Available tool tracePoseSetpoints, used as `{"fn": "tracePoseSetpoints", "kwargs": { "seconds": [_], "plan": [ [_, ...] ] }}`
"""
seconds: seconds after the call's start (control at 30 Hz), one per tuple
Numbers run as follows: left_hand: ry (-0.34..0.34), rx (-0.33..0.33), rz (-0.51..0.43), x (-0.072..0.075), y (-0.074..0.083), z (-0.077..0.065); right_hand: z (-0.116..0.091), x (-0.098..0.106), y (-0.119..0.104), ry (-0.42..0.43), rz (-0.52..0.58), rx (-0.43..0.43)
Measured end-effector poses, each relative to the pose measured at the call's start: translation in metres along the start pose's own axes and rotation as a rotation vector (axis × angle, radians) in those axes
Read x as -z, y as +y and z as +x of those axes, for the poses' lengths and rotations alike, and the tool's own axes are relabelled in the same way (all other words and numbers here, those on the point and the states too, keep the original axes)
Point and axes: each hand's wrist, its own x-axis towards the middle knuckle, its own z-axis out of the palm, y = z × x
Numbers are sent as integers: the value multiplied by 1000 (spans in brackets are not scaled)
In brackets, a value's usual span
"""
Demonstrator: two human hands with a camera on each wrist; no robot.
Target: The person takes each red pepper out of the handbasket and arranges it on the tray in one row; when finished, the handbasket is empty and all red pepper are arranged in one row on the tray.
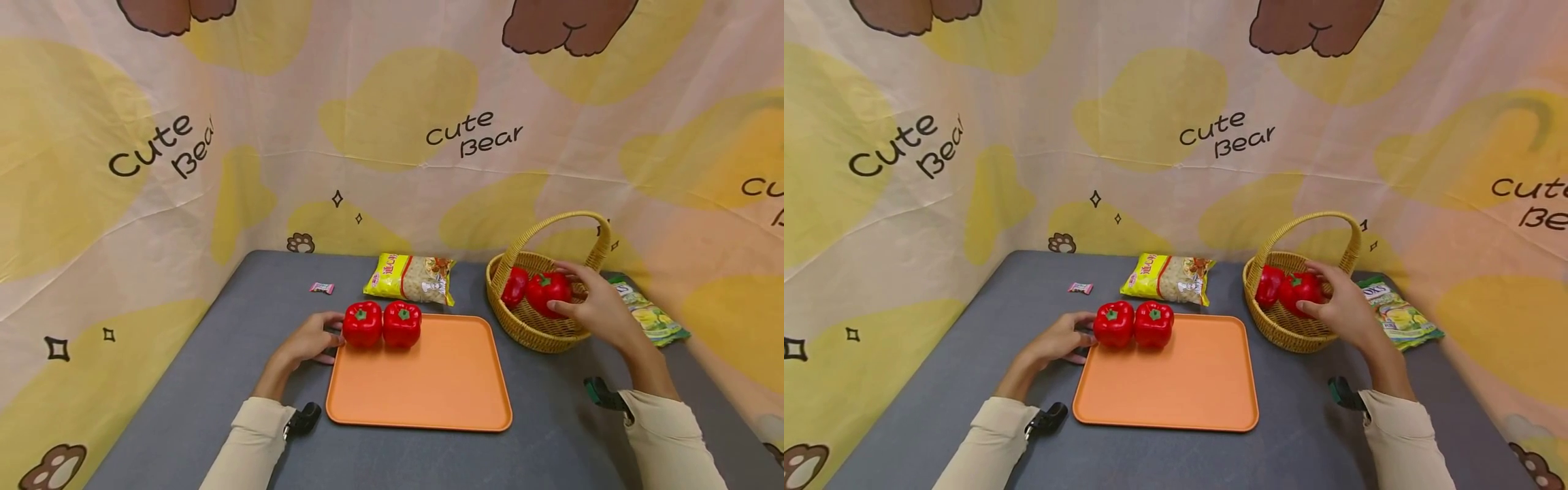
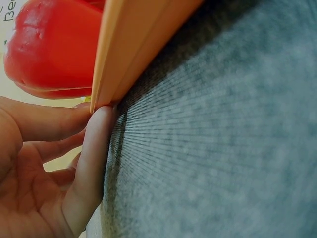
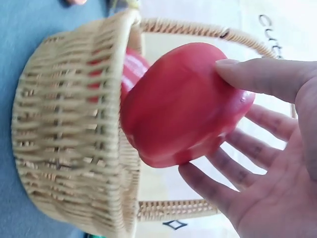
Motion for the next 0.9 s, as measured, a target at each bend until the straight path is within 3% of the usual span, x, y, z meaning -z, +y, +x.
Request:
{"fn": "tracePoseSetpoints", "kwargs": {
  "seconds": [0.2,0.53,0.9],
  "plan": [
    [3,-3,0,0,0,0,-11,-1,-16,11,5,23],
    [-3,-9,1,-1,-1,1,-22,-20,-38,10,138,115],
    [-1,-9,7,0,-1,1,-3,-62,-53,-68,153,121]
  ]
}}
